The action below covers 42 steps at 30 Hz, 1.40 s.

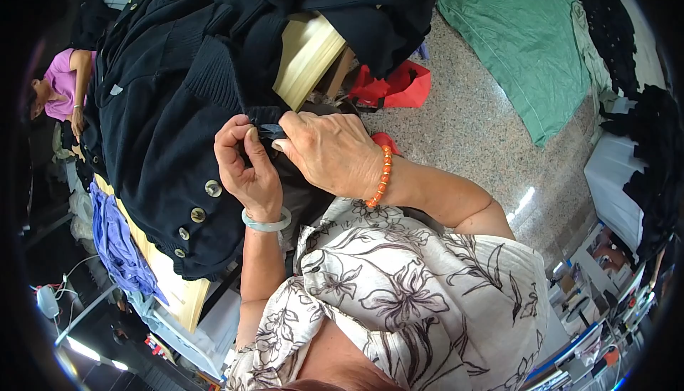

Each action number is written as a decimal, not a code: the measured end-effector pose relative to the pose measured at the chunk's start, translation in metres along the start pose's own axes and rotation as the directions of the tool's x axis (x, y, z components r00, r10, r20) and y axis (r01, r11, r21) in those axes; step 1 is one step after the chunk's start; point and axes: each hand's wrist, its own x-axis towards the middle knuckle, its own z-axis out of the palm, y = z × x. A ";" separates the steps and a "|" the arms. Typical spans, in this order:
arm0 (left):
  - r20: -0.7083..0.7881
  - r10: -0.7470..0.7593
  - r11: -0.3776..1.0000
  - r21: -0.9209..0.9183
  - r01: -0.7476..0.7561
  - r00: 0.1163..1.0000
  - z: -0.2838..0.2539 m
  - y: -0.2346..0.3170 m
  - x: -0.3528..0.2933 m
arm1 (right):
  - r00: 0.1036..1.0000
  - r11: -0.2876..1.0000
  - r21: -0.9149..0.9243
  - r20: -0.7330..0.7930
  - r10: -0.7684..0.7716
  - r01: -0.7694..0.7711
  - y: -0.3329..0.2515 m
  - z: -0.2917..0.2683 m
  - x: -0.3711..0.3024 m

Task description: Inspecting and adjusting buttons on black sweaters using a small pair of nippers or tweezers.

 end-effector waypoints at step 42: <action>0.187 0.150 0.794 0.562 -0.231 0.971 -0.068 0.022 -0.033 | 0.991 0.802 0.597 -0.104 0.087 -0.008 0.062 0.031 0.037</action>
